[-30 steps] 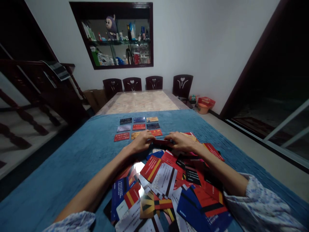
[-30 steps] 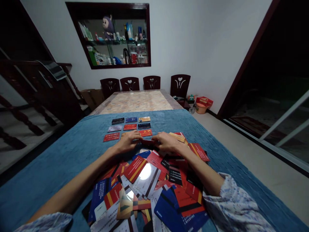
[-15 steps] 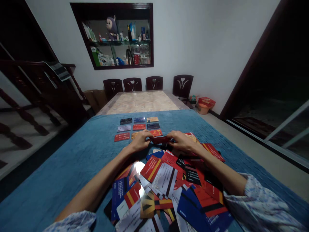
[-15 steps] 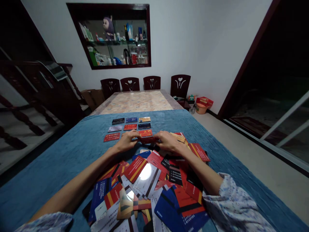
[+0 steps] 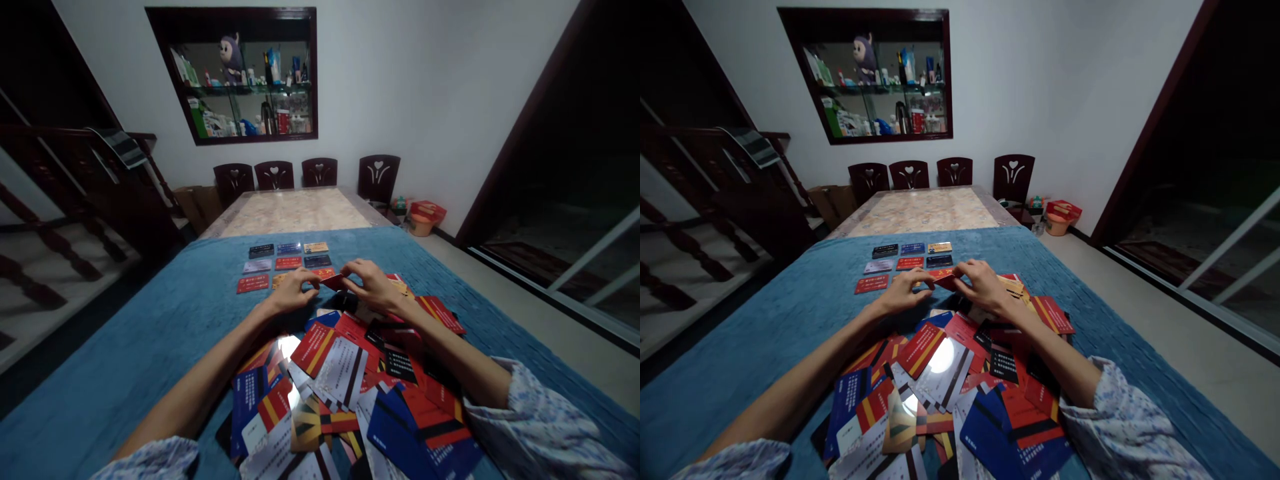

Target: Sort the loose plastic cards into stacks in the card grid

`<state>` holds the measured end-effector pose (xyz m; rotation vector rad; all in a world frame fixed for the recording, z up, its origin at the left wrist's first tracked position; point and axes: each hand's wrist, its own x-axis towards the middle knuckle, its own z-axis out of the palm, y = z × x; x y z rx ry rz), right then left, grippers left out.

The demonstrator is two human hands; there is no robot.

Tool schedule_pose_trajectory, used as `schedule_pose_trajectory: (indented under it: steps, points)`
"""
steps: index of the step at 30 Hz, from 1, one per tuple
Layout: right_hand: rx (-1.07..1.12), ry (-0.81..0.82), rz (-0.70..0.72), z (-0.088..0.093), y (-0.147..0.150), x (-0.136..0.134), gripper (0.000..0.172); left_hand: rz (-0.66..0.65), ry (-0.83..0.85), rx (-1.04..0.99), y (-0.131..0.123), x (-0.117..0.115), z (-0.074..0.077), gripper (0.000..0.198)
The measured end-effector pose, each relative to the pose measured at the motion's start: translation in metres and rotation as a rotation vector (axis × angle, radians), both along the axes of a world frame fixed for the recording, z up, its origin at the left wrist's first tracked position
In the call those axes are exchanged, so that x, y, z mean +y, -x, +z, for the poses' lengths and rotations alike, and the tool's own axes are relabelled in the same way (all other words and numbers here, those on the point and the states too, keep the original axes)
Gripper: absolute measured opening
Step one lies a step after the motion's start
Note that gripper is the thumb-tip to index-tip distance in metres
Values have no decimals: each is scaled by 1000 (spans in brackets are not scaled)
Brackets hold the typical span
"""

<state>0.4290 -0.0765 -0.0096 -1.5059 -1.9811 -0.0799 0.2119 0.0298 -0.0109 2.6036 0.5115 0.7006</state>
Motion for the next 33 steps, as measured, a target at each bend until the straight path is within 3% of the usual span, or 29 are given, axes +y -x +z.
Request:
schedule_pose_trajectory:
  steps: [6, 12, 20, 26, 33]
  points:
    - [-110, -28, 5, 1, 6, 0, 16, -10, 8, -106, -4, -10, 6, 19]
    - [-155, -14, 27, -3, 11, 1, 17, 38, -67, -58, -8, -17, 6, 10]
    - [-208, 72, -4, -6, 8, 0, 18, 66, -110, 19, -3, -4, -2, 13]
    - [-325, 159, -111, -7, 12, 0, 22, 48, -65, 62, 2, -1, -5, 29]
    - [-398, 165, -136, -13, 15, 1, 23, 39, -164, 109, 4, 1, -8, 31]
